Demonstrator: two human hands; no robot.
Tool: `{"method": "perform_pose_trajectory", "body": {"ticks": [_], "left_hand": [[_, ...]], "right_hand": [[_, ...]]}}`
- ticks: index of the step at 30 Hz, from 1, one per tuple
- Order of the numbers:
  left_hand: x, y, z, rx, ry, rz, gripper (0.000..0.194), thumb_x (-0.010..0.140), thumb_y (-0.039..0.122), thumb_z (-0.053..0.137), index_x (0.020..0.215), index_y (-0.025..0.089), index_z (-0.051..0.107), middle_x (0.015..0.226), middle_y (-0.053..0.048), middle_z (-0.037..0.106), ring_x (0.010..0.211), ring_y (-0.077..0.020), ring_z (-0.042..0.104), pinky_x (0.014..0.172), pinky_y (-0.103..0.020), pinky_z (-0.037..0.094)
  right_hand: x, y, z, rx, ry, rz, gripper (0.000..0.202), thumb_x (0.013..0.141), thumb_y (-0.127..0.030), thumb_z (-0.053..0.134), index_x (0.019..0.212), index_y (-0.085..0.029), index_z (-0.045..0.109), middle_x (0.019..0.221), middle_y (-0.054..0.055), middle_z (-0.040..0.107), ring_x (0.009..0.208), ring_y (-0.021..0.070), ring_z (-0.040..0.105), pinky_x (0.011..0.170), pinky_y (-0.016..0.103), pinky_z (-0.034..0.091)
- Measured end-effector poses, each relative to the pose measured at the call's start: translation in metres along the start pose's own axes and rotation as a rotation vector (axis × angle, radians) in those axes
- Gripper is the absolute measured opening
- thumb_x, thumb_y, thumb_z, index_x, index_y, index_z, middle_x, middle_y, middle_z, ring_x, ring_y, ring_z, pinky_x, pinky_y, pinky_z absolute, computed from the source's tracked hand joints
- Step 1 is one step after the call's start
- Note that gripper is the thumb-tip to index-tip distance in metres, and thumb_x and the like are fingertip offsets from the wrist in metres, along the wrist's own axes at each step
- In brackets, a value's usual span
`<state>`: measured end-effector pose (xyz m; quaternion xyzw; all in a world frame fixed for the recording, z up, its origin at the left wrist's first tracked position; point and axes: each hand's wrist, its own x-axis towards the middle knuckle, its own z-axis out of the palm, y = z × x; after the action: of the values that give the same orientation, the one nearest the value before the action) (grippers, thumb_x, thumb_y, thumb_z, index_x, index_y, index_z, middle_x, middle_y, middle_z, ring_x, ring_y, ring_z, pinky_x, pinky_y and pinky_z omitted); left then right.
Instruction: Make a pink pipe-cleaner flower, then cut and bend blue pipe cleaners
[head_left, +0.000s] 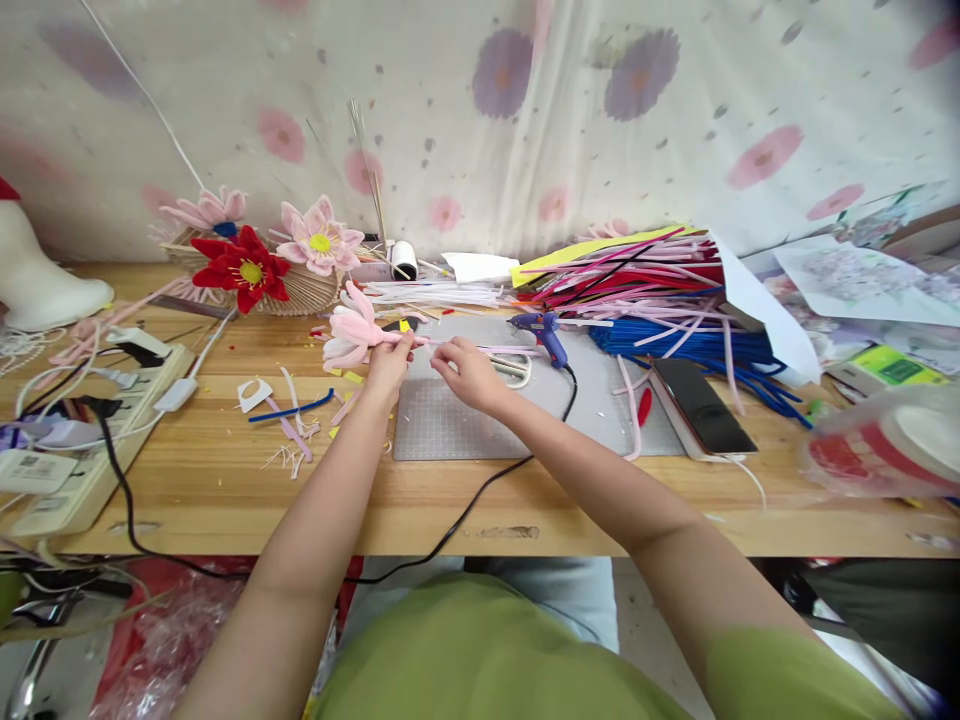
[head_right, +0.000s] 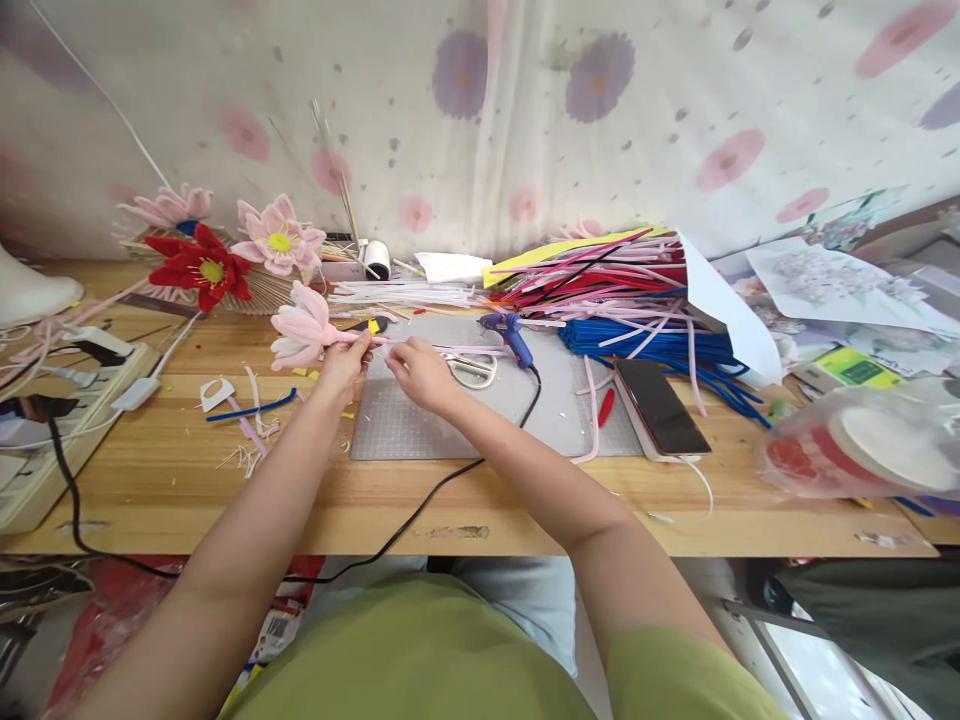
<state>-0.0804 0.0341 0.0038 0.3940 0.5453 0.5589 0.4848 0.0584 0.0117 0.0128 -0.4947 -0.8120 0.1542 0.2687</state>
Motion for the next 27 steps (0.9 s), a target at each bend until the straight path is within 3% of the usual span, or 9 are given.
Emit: {"method": "perform_pose_trajectory", "body": {"ticks": [3,5,9,12,16,21,25,27], "left_hand": [[0.001,-0.002,-0.003,0.106,-0.016,0.119,0.025,0.068,0.036,0.064,0.058,0.015,0.057,0.057,0.001,0.054,0.050,-0.0070,0.040,0.048,-0.021,0.027],[0.001,0.000,-0.005,0.160,-0.050,0.136,0.026,0.068,0.036,0.064,0.054,0.015,0.055,0.051,0.002,0.048,0.050,-0.0081,0.040,0.049,-0.022,0.028],[-0.003,0.009,-0.007,0.167,-0.239,0.113,0.029,0.064,0.038,0.067,0.051,0.016,0.052,0.048,0.003,0.043,0.049,-0.0077,0.038,0.049,-0.022,0.027],[-0.005,0.013,-0.009,0.094,-0.357,0.086,0.030,0.061,0.040,0.069,0.054,0.016,0.053,0.051,0.003,0.045,0.050,-0.0071,0.038,0.050,-0.021,0.028],[-0.009,0.010,-0.008,0.056,-0.363,0.044,0.028,0.059,0.040,0.070,0.058,0.016,0.056,0.060,0.000,0.053,0.058,-0.0085,0.043,0.052,-0.020,0.031],[-0.013,0.006,-0.005,-0.026,-0.447,-0.012,0.033,0.063,0.044,0.068,0.056,0.015,0.051,0.068,-0.004,0.059,0.066,-0.0100,0.049,0.053,-0.020,0.032],[-0.012,0.003,-0.003,-0.031,-0.392,-0.027,0.034,0.061,0.044,0.070,0.061,0.015,0.054,0.061,-0.001,0.055,0.060,-0.0086,0.047,0.050,-0.020,0.030],[-0.010,0.003,-0.001,-0.014,-0.340,-0.024,0.034,0.061,0.045,0.070,0.060,0.014,0.054,0.059,0.000,0.053,0.056,-0.0076,0.045,0.049,-0.020,0.029]], "right_hand": [[0.009,-0.002,-0.022,0.012,-0.052,0.085,0.023,0.087,-0.027,0.042,0.088,-0.018,0.063,0.078,0.003,0.063,0.071,0.0142,0.053,0.064,0.024,0.034],[0.017,0.002,-0.036,-0.047,-0.036,0.122,0.022,0.084,-0.028,0.045,0.086,-0.019,0.065,0.079,0.003,0.065,0.072,0.0150,0.054,0.061,0.024,0.032],[0.033,0.018,-0.049,-0.058,-0.023,0.140,0.019,0.079,-0.032,0.053,0.084,-0.021,0.068,0.080,0.001,0.067,0.074,0.0147,0.055,0.060,0.023,0.031],[0.038,0.029,-0.046,0.066,-0.120,0.169,0.020,0.077,-0.032,0.054,0.080,-0.020,0.070,0.071,-0.001,0.064,0.067,0.0114,0.053,0.058,0.022,0.031],[0.036,0.040,-0.034,0.320,-0.315,0.204,0.021,0.074,-0.031,0.055,0.077,-0.016,0.070,0.062,-0.001,0.061,0.058,0.0081,0.048,0.056,0.020,0.033],[0.035,0.050,-0.028,0.499,-0.588,0.199,0.019,0.069,-0.031,0.059,0.077,-0.020,0.072,0.061,-0.003,0.061,0.056,0.0068,0.048,0.054,0.018,0.034],[0.036,0.051,-0.028,0.593,-0.753,0.240,0.018,0.068,-0.032,0.063,0.074,-0.017,0.071,0.054,-0.002,0.058,0.052,0.0071,0.049,0.052,0.019,0.036],[0.036,0.051,-0.028,0.615,-0.767,0.264,0.020,0.069,-0.034,0.064,0.075,-0.016,0.071,0.059,0.000,0.062,0.055,0.0088,0.052,0.055,0.020,0.040]]}}
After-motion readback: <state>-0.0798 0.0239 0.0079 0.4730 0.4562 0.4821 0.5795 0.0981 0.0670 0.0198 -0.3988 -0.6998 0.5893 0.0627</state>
